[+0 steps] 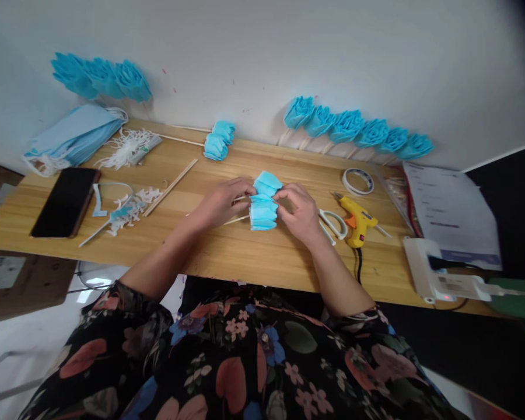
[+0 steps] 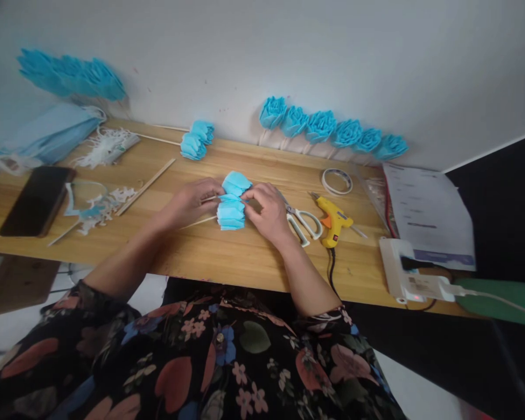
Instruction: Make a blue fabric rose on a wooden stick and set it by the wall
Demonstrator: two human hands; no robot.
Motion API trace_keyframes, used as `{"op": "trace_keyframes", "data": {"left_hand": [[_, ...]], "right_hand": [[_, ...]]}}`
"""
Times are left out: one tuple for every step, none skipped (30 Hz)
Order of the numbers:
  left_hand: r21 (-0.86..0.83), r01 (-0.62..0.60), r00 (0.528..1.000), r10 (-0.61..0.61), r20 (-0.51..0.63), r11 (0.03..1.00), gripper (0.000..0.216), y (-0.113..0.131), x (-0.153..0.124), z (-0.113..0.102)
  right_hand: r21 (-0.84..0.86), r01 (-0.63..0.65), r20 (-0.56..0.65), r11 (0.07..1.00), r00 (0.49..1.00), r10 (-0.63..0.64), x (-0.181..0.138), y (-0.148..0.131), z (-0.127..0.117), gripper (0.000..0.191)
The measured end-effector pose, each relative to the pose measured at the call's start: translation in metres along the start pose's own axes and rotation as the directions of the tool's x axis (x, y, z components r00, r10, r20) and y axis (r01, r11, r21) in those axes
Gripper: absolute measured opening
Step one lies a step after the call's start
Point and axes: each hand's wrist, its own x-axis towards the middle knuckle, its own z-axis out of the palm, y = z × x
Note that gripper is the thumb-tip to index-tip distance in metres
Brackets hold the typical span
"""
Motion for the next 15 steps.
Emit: {"op": "trace_keyframes", "data": {"left_hand": [[-0.003, 0.002, 1.0, -0.002, -0.003, 1.0, 0.004, -0.0006, 0.0, 0.0006], [-0.008, 0.004, 1.0, -0.004, -0.002, 1.0, 0.005, -0.001, 0.0, 0.0012], [-0.012, 0.01, 1.0, -0.01, -0.002, 1.0, 0.006, -0.0013, 0.0, 0.0017], [-0.017, 0.012, 1.0, -0.012, -0.005, 1.0, 0.007, -0.0016, -0.0001, 0.0022], [-0.022, 0.012, 1.0, -0.012, -0.01, 1.0, 0.009, -0.0019, -0.0002, 0.0027], [-0.027, 0.009, 1.0, -0.009, -0.014, 1.0, 0.01, -0.0023, -0.0002, 0.0031], [-0.031, 0.006, 1.0, -0.007, -0.016, 0.999, 0.01, -0.0027, -0.0001, 0.0034], [-0.035, 0.004, 1.0, -0.004, -0.017, 0.999, 0.01, -0.0031, 0.0001, 0.0036], [-0.038, 0.001, 1.0, -0.001, -0.016, 0.999, 0.01, -0.0034, 0.0003, 0.0036], [-0.041, 0.0, 1.0, -0.001, -0.016, 0.999, 0.01, -0.0036, 0.0005, 0.0034], [-0.043, 0.002, 1.0, -0.003, -0.019, 0.999, 0.01, -0.0037, 0.0007, 0.003], [-0.044, 0.006, 1.0, -0.007, -0.023, 0.999, 0.011, -0.0035, 0.0009, 0.0024], [-0.045, 0.012, 1.0, -0.014, -0.026, 0.999, 0.011, -0.0032, 0.001, 0.0016], [-0.045, 0.022, 0.999, -0.024, -0.03, 0.999, 0.011, -0.0028, 0.001, 0.0007], [-0.046, 0.035, 0.999, -0.037, -0.032, 0.998, 0.011, -0.0023, 0.0009, -0.0002]], "right_hand": [[0.003, -0.005, 0.002, 1.0, 1.0, 0.005, -0.0001, -0.0003, 0.0002, 0.01], [0.004, -0.009, 0.006, 1.0, 1.0, 0.009, -0.0003, -0.0006, 0.0004, 0.01], [0.004, -0.011, 0.008, 1.0, 1.0, 0.011, -0.0005, -0.001, 0.0007, 0.011], [0.005, -0.008, 0.008, 1.0, 1.0, 0.008, -0.0008, -0.0013, 0.0011, 0.011], [0.005, -0.001, 0.006, 1.0, 1.0, 0.001, -0.0011, -0.0015, 0.0016, 0.011], [0.004, 0.008, 0.004, 1.0, 1.0, -0.008, -0.0014, -0.0016, 0.0022, 0.012], [0.005, 0.018, -0.001, 1.0, 1.0, -0.018, -0.0016, -0.0016, 0.0027, 0.012], [0.006, 0.026, -0.007, 1.0, 1.0, -0.026, -0.0018, -0.0015, 0.0031, 0.012], [0.009, 0.033, -0.012, 0.999, 0.999, -0.033, -0.0019, -0.0014, 0.0033, 0.011], [0.012, 0.035, -0.015, 0.999, 0.999, -0.035, -0.002, -0.0012, 0.0032, 0.01], [0.018, 0.033, -0.015, 0.999, 0.999, -0.032, -0.0019, -0.0011, 0.0027, 0.009], [0.026, 0.026, -0.011, 0.999, 1.0, -0.026, -0.0017, -0.0009, 0.0018, 0.008], [0.034, 0.018, 0.0, 0.999, 1.0, -0.018, -0.0015, -0.0007, 0.0006, 0.008], [0.043, 0.009, 0.016, 0.999, 1.0, -0.01, -0.0013, -0.0004, -0.0009, 0.011], [0.049, 0.003, 0.037, 0.999, 0.999, -0.005, -0.0011, 0.0, -0.0023, 0.015]]}}
